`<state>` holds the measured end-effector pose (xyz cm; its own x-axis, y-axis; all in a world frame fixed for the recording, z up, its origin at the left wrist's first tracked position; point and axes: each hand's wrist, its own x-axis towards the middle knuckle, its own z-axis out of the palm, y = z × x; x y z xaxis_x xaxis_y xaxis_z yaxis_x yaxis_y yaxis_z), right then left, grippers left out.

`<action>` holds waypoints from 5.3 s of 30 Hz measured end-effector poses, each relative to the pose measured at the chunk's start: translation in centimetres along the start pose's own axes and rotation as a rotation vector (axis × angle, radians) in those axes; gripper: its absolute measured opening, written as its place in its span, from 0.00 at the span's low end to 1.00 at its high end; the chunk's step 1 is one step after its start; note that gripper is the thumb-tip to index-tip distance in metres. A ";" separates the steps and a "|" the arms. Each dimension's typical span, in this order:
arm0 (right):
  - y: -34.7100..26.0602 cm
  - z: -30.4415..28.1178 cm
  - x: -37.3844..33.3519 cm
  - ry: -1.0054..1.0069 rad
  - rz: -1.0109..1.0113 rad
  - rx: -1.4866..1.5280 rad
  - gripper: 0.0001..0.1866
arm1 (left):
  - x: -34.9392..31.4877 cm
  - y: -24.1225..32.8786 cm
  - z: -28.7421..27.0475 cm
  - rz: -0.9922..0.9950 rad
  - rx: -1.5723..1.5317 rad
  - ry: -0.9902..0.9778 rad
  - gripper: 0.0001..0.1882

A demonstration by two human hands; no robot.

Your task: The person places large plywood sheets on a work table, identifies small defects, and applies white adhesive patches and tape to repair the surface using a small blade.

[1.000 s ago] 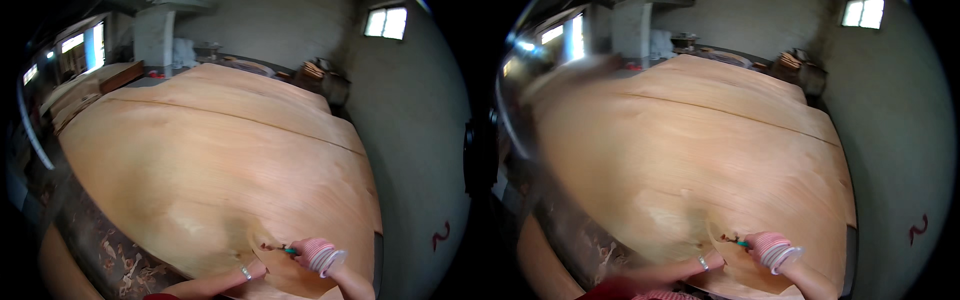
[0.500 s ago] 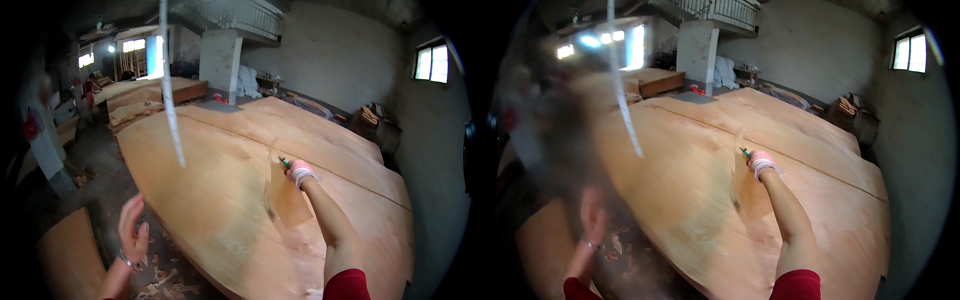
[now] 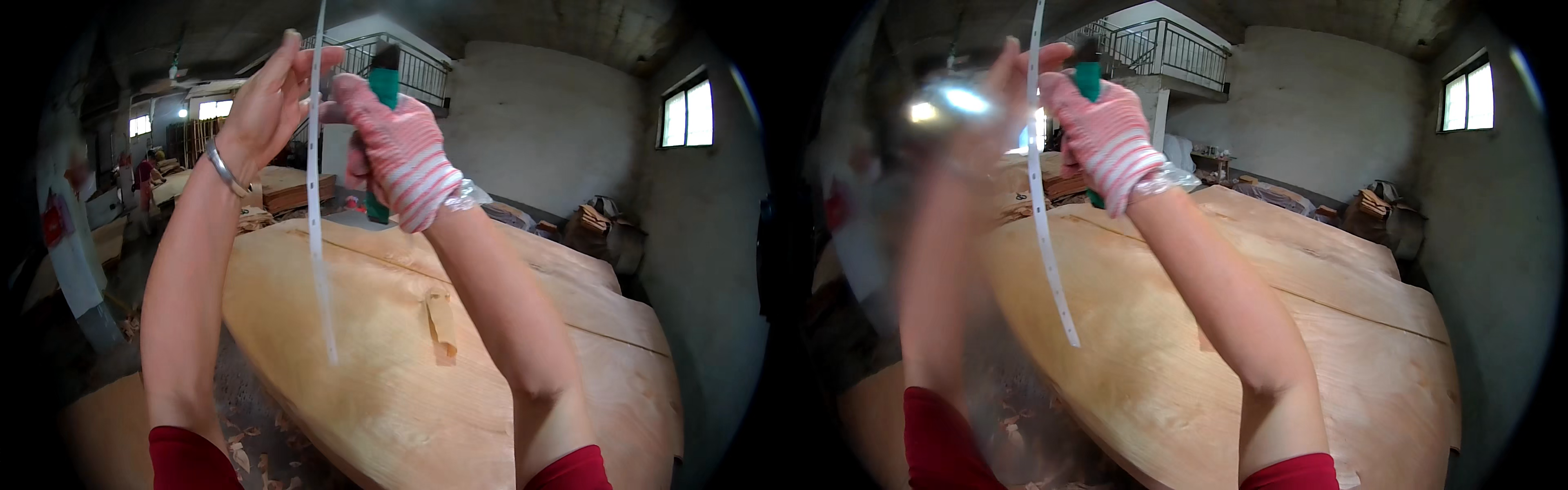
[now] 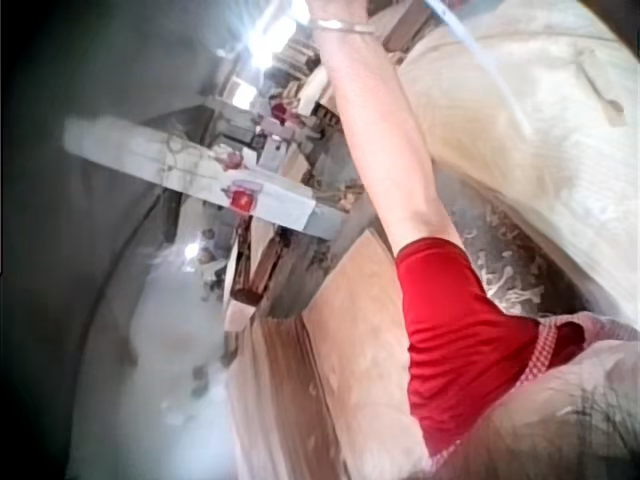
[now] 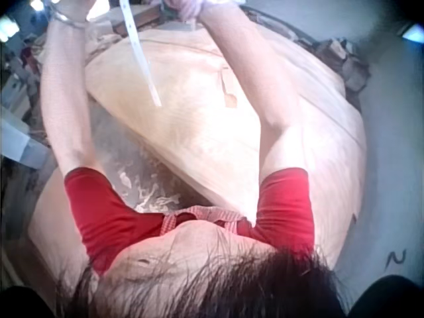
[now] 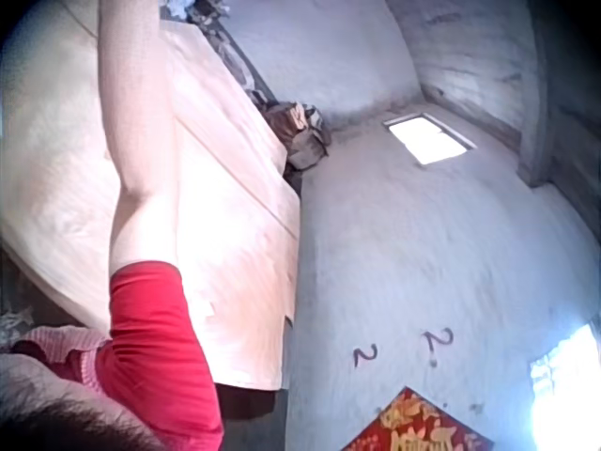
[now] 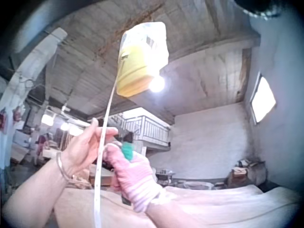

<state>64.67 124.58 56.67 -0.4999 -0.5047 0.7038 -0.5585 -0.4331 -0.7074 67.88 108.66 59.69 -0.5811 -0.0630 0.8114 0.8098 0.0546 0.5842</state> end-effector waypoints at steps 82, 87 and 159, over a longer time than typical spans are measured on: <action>19.3 -26.2 -51.1 0.313 1.587 -0.784 0.10 | -37.2 -41.6 32.1 0.121 0.535 -1.323 0.24; 16.1 -28.4 -48.9 0.804 1.597 -0.131 0.09 | -37.3 -41.7 32.0 0.091 0.507 -1.273 0.20; -1.7 -32.7 -70.7 0.755 1.898 -0.688 0.14 | -49.5 -28.4 61.8 0.323 0.456 -1.301 0.19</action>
<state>79.33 185.41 10.32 -0.5987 0.4996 -0.6260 0.7962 0.4562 -0.3975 68.64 171.78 4.09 -0.2394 0.9500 0.2003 0.9681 0.2178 0.1241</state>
